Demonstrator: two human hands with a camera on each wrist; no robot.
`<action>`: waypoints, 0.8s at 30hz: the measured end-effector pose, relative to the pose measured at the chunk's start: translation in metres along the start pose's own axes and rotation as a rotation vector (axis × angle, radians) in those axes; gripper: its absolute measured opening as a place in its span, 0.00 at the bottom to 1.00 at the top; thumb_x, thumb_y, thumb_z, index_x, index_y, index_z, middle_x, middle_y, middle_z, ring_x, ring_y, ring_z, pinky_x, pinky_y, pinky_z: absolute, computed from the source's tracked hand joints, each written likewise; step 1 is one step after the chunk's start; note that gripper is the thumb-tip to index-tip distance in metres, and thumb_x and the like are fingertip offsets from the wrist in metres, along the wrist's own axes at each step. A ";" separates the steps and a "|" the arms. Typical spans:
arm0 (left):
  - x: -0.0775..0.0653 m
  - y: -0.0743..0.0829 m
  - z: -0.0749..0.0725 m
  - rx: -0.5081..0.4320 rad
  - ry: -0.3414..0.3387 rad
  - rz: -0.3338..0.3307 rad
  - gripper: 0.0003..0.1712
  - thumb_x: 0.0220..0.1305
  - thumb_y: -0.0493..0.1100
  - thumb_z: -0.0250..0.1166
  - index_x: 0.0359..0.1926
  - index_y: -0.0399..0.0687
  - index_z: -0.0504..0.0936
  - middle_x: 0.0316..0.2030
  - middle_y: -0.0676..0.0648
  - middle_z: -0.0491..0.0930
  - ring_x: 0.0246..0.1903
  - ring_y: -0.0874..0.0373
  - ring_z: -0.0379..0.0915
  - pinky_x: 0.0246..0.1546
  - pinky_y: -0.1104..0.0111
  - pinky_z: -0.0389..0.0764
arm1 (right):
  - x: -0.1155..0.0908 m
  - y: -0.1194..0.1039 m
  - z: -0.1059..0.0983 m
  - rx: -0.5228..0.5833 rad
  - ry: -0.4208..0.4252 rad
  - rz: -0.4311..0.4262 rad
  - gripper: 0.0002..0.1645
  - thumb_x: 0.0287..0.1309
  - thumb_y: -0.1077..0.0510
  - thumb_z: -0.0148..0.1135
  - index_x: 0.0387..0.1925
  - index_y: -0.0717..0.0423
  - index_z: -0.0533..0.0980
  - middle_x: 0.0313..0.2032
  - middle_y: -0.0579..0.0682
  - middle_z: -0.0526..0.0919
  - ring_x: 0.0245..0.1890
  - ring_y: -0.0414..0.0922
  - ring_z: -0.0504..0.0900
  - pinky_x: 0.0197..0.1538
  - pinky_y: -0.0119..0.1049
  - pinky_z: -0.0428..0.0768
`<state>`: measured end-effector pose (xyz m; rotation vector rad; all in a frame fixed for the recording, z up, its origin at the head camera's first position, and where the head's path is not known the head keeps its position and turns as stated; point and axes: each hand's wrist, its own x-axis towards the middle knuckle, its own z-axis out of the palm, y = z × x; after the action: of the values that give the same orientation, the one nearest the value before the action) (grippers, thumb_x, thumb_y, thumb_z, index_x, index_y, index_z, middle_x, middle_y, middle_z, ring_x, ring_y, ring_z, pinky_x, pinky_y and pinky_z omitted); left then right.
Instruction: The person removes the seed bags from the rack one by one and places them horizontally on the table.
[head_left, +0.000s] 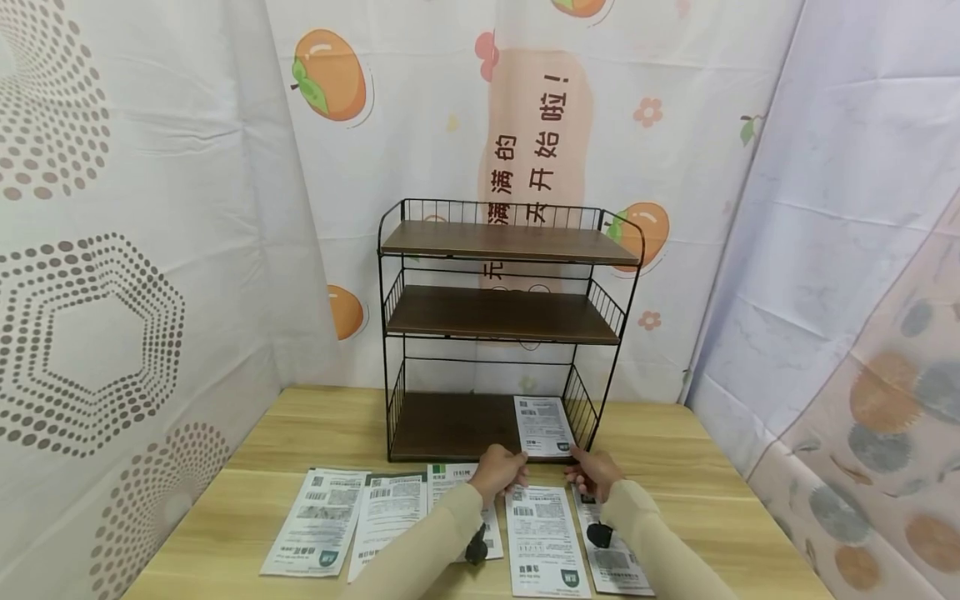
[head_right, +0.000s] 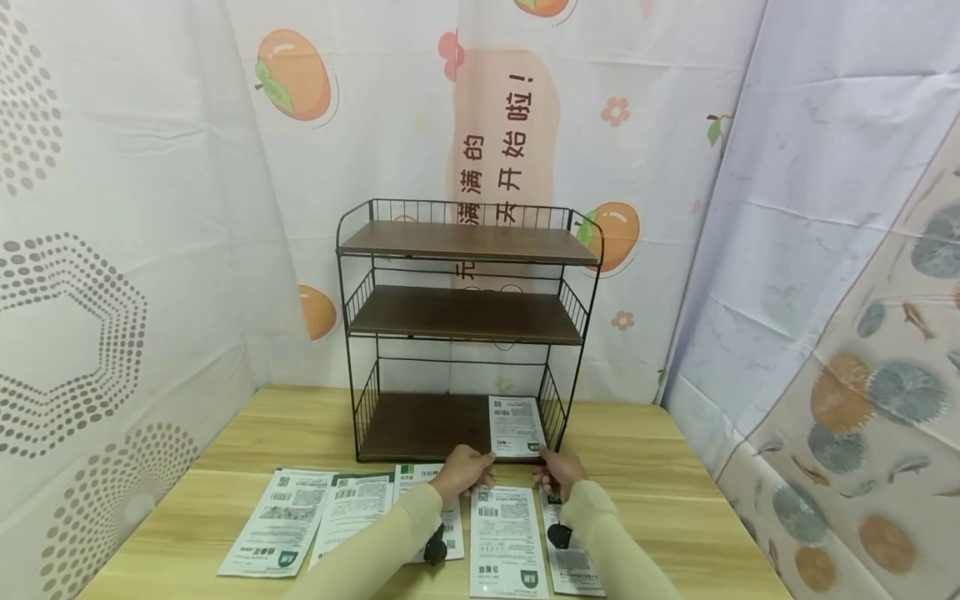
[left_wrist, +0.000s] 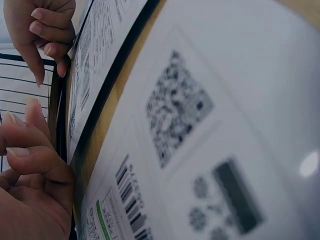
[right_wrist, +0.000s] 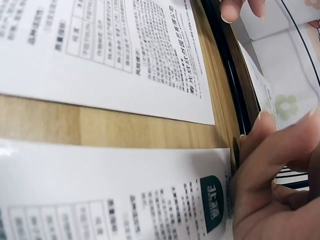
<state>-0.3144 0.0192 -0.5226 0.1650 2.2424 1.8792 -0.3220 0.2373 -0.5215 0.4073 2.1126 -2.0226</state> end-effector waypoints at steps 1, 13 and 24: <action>0.001 -0.001 0.000 0.003 0.003 0.002 0.21 0.79 0.44 0.57 0.34 0.31 0.85 0.22 0.44 0.85 0.12 0.66 0.62 0.13 0.76 0.62 | 0.002 0.001 0.001 0.001 0.009 -0.003 0.29 0.79 0.50 0.51 0.39 0.77 0.78 0.19 0.50 0.81 0.13 0.30 0.68 0.17 0.22 0.68; 0.013 -0.008 0.002 -0.003 0.019 -0.007 0.21 0.78 0.44 0.58 0.31 0.34 0.85 0.20 0.46 0.84 0.12 0.66 0.63 0.13 0.75 0.64 | 0.014 0.004 0.006 0.018 0.055 -0.023 0.21 0.78 0.57 0.51 0.36 0.72 0.78 0.17 0.48 0.80 0.13 0.30 0.69 0.17 0.23 0.69; 0.014 -0.005 0.007 -0.010 -0.004 0.013 0.17 0.78 0.39 0.58 0.34 0.30 0.84 0.22 0.41 0.85 0.12 0.65 0.65 0.14 0.76 0.66 | 0.009 -0.003 0.006 0.088 -0.001 0.040 0.10 0.74 0.66 0.45 0.43 0.71 0.71 0.18 0.47 0.77 0.14 0.31 0.66 0.18 0.21 0.66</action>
<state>-0.3257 0.0279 -0.5297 0.1826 2.2344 1.8946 -0.3319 0.2319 -0.5220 0.4591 2.0034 -2.0984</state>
